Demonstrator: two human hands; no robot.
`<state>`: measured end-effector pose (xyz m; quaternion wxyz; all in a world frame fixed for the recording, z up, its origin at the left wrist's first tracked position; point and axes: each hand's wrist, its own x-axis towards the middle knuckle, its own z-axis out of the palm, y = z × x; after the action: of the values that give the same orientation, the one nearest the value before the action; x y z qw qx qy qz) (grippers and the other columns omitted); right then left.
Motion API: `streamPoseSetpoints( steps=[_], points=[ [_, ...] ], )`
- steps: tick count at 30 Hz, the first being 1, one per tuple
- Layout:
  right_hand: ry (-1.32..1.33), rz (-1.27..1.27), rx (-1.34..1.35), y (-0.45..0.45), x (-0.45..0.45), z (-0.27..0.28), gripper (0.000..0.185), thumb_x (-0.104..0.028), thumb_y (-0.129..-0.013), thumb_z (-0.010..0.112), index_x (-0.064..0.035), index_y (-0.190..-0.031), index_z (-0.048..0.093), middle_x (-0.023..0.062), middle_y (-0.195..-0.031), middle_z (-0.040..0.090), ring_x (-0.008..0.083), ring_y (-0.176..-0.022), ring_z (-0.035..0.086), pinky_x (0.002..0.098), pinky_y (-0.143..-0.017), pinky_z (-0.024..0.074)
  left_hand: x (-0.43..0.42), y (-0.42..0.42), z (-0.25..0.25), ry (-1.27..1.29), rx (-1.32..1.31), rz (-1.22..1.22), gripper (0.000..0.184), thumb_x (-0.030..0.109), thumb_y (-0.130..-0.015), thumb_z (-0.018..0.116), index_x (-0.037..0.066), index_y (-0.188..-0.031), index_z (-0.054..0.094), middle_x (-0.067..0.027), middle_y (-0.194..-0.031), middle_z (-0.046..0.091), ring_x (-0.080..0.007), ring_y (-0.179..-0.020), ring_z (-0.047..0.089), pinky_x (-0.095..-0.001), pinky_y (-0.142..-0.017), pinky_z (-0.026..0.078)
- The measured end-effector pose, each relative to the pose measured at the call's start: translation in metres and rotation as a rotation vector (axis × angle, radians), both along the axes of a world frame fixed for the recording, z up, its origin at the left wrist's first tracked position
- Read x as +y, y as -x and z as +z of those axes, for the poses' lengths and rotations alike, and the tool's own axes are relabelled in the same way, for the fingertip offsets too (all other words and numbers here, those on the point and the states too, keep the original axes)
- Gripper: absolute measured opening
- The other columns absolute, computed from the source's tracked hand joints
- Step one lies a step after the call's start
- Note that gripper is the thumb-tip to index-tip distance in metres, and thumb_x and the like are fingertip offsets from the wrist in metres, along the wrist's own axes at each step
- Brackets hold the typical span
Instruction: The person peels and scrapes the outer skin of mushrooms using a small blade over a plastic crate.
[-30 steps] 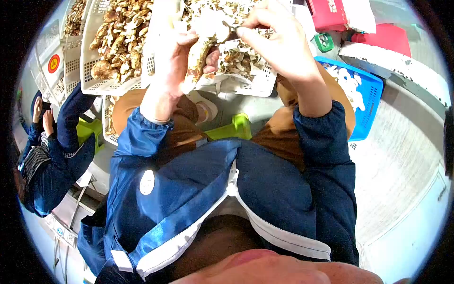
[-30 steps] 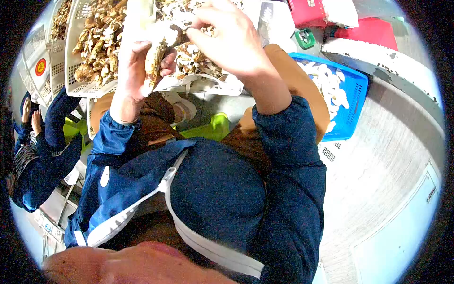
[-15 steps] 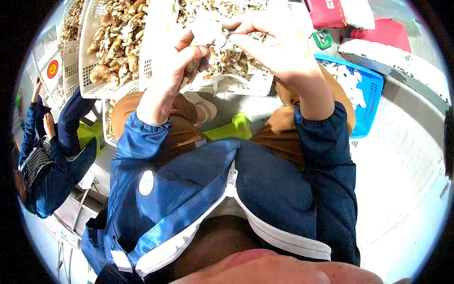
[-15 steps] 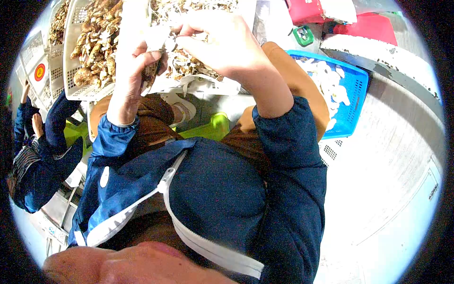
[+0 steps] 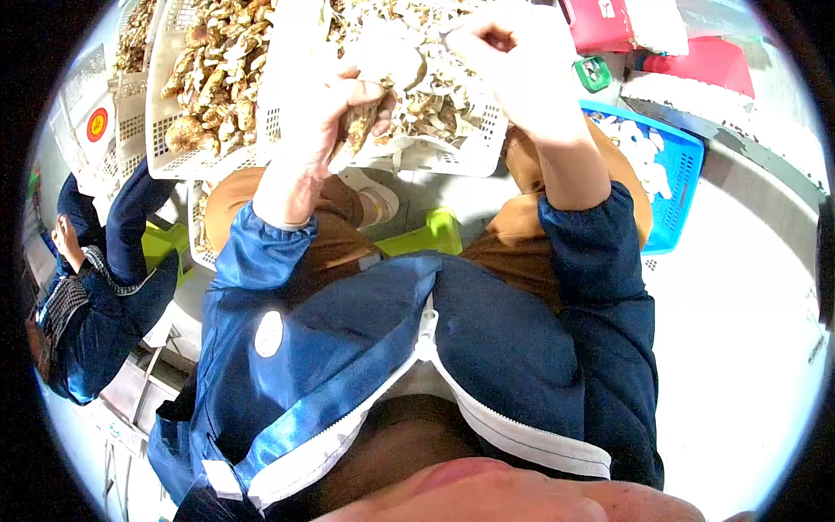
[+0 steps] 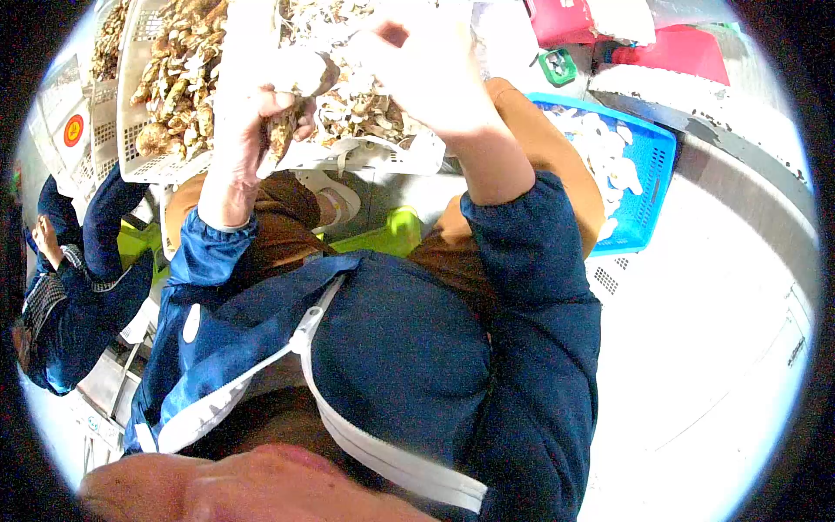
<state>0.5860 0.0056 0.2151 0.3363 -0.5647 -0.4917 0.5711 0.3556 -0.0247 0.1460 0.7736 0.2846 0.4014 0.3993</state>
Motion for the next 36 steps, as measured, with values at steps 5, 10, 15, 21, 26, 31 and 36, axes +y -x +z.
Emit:
streamPoseSetpoints(
  steps=[5, 10, 15, 21, 26, 31, 36],
  points=[
    [-0.626, 0.12, -0.391, 0.0, 0.001, -0.012, 0.009, -0.007, -0.087, 0.067, 0.0004, -0.084, 0.064, 0.0142, -0.089, 0.06, 0.0295, -0.08, 0.062, 0.0354, -0.07, 0.0497, -0.001, -0.009, -0.002, 0.197, -0.001, 0.244, 0.04, 0.02, -0.095, 0.061, -0.002, -0.127, 0.055, -0.0163, -0.104, 0.065, -0.0241, -0.084, 0.063, -0.0339, -0.067, 0.055],
    [-0.703, 0.145, -0.419, 0.019, -0.009, -0.028, 0.01, -0.007, -0.085, 0.07, -0.0001, -0.082, 0.063, 0.0155, -0.093, 0.058, 0.0337, -0.083, 0.063, 0.0406, -0.072, 0.0514, -0.004, -0.014, -0.002, 0.261, -0.158, 0.224, 0.036, 0.029, -0.103, 0.059, 0.004, -0.128, 0.058, -0.0096, -0.1, 0.069, -0.0222, -0.083, 0.068, -0.0298, -0.07, 0.057],
    [-0.974, 0.275, -0.469, 0.018, -0.002, -0.05, 0.018, -0.019, -0.087, 0.068, -0.0043, -0.098, 0.071, 0.012, -0.1, 0.069, 0.0317, -0.093, 0.067, 0.0409, -0.084, 0.0543, -0.006, -0.016, 0.005, 0.194, -0.336, 0.243, 0.042, 0.013, -0.1, 0.061, 0.002, -0.14, 0.052, -0.0119, -0.129, 0.064, -0.0212, -0.112, 0.065, -0.0369, -0.094, 0.057],
    [-0.867, 0.219, -0.474, 0.023, -0.008, -0.05, 0.02, -0.019, -0.086, 0.068, -0.0052, -0.1, 0.069, 0.0122, -0.104, 0.066, 0.0335, -0.095, 0.064, 0.0427, -0.087, 0.0532, -0.015, -0.027, 0.004, 0.154, -0.178, 0.255, 0.054, 0.014, -0.096, 0.069, 0.009, -0.144, 0.044, -0.0043, -0.127, 0.062, -0.0147, -0.103, 0.065, -0.0325, -0.079, 0.057],
    [-0.853, 0.226, -0.448, 0.023, -0.008, -0.053, 0.024, -0.02, -0.086, 0.069, -0.0053, -0.105, 0.069, 0.0127, -0.102, 0.066, 0.0344, -0.094, 0.064, 0.043, -0.084, 0.0539, -0.015, -0.027, 0.004, 0.171, -0.068, 0.207, 0.061, 0.019, -0.091, 0.077, 0.012, -0.142, 0.043, -0.0012, -0.12, 0.06, -0.009, -0.094, 0.061, -0.0257, -0.069, 0.052],
    [-0.909, 0.192, -0.49, 0.025, -0.012, -0.053, 0.014, -0.013, -0.085, 0.07, -0.0039, -0.096, 0.07, 0.0117, -0.101, 0.071, 0.0312, -0.093, 0.068, 0.0401, -0.085, 0.0547, -0.017, -0.028, 0.005, 0.185, -0.187, 0.215, 0.055, 0.016, -0.094, 0.074, 0.013, -0.141, 0.045, -0.0031, -0.124, 0.061, -0.0136, -0.108, 0.063, -0.0335, -0.087, 0.057],
    [-0.987, 0.196, -0.463, 0.026, -0.011, -0.057, 0.021, -0.013, -0.083, 0.067, -0.0027, -0.101, 0.068, 0.0148, -0.1, 0.07, 0.0347, -0.089, 0.066, 0.0432, -0.081, 0.0542, -0.016, -0.025, 0.005, 0.182, -0.221, 0.21, 0.05, 0.014, -0.096, 0.07, 0.012, -0.14, 0.046, -0.0038, -0.126, 0.062, -0.0161, -0.114, 0.063, -0.0369, -0.094, 0.057]
  ],
)
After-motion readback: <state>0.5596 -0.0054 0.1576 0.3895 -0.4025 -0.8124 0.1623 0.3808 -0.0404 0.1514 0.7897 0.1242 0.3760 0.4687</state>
